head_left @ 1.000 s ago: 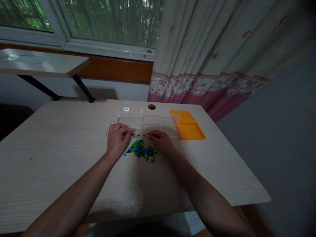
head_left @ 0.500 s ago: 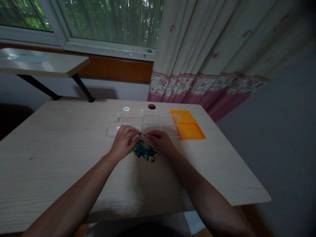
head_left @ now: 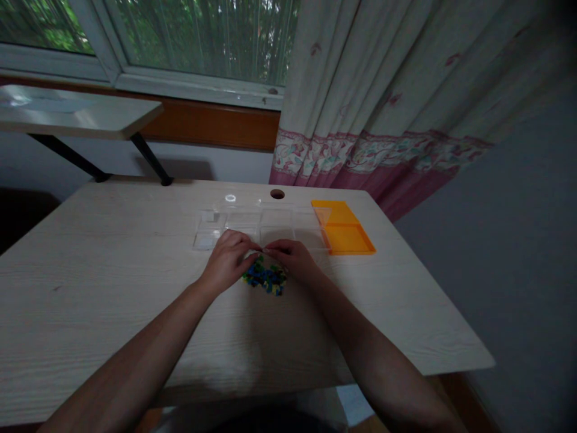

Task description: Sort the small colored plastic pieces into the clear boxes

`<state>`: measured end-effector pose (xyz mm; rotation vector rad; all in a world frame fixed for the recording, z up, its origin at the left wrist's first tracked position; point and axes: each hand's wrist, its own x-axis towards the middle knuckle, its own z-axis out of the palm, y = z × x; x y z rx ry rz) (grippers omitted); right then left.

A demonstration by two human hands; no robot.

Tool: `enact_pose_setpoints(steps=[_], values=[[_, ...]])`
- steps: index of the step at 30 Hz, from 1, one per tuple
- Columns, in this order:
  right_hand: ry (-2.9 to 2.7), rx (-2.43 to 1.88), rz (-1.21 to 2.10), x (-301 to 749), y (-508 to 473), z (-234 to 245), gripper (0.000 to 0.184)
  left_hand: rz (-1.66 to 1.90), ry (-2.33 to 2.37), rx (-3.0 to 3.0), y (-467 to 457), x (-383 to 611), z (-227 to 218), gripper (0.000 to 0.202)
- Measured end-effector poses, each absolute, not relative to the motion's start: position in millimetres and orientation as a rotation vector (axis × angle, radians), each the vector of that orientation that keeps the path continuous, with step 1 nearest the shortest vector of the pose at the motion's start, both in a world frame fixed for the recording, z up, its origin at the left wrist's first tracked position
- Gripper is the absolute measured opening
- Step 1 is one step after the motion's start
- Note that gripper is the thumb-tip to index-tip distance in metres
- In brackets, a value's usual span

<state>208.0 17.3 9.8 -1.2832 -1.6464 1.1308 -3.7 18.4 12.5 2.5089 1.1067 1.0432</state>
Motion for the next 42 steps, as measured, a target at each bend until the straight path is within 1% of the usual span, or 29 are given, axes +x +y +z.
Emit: enact_pose_setpoints(steps=[21,33,42], values=[[-1.671,-1.285,1.116,207.8,15.5,11.2,0.025,1.067,1.116,2.505,19.4,-3.9,13.6,0.018],[-1.670,-1.240,1.153,209.1,17.0,8.0,0.029,1.084,1.124,2.505,20.8,-4.3,12.0,0.019],[-1.706,-1.256,1.116,209.6,17.5,6.2,0.027,1.090,1.138,2.495,22.4,-5.8,9.3,0.018]])
